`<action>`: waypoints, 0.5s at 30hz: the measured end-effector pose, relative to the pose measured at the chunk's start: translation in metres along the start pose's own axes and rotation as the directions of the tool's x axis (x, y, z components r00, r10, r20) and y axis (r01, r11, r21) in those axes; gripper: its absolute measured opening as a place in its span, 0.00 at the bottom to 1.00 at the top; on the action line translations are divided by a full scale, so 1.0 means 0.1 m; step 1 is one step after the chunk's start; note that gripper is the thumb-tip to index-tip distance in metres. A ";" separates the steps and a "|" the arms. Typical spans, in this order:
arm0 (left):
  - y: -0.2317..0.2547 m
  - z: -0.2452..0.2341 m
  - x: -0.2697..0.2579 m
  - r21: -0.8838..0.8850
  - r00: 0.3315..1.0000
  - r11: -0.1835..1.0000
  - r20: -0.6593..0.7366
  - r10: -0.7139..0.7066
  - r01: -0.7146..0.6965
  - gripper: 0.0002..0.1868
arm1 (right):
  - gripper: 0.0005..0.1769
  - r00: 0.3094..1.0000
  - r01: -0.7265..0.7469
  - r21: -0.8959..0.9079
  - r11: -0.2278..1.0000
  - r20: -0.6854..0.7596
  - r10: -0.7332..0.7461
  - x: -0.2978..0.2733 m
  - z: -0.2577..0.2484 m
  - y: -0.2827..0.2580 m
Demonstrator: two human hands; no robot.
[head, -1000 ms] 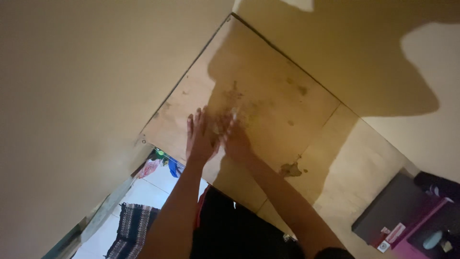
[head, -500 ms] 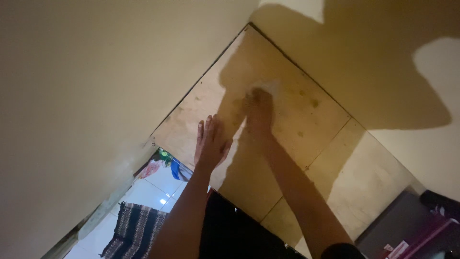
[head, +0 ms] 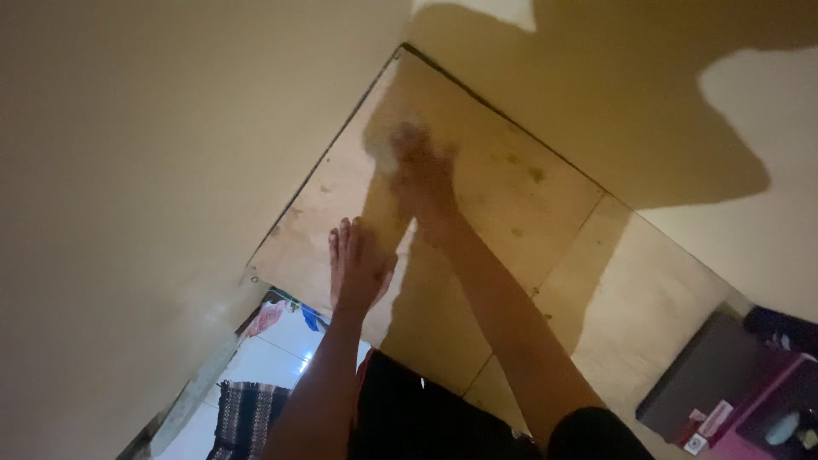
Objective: Wiping a wooden desk surface with a cloth and organizing various items including a laptop and a cylindrical device
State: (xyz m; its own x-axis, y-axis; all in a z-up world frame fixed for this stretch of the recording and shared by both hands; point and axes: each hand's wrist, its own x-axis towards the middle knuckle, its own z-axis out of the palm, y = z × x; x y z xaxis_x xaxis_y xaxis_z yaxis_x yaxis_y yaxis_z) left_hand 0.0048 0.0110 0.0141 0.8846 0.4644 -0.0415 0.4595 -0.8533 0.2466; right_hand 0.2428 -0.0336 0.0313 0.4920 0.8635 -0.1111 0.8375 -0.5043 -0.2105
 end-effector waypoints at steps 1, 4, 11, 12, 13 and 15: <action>-0.01 -0.01 0.01 0.019 1.000 1.000 0.004 0.006 -0.006 0.44 | 0.32 0.989 -0.146 -0.009 0.989 0.034 0.146 -0.06 0.01 0.10; 0.00 0.08 -0.01 0.017 1.000 1.000 0.008 -0.019 0.019 0.46 | 0.38 0.829 -0.544 -0.057 0.837 0.115 0.547 -0.21 0.15 0.42; 0.02 -0.03 0.04 0.042 0.997 0.999 0.076 -0.010 0.007 0.42 | 0.36 0.541 -0.835 -0.104 0.540 -0.330 0.773 -1.68 1.11 1.31; 0.05 -0.05 0.06 -0.012 0.999 1.000 0.043 -0.024 0.025 0.42 | 0.37 0.420 -0.900 -0.040 0.433 -0.338 0.842 -1.67 0.88 1.07; 0.09 -0.08 0.07 -0.066 0.999 0.997 0.012 -0.041 0.042 0.41 | 0.37 0.291 -0.948 0.026 0.317 -0.337 0.895 -1.67 0.64 0.83; 0.10 -0.05 0.04 -0.046 1.000 0.999 -0.010 -0.013 0.013 0.40 | 0.39 0.369 -0.928 -0.141 0.345 -0.219 0.903 -1.62 0.98 0.50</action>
State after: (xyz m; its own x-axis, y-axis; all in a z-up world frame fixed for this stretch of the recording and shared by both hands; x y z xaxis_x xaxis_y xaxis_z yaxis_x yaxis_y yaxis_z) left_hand 0.0127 0.0057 0.0209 0.8777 0.4779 -0.0355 0.4667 -0.8355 0.2901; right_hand 0.1819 -0.1979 -0.0561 0.9901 -0.1390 -0.0184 -0.1340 -0.9767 0.1674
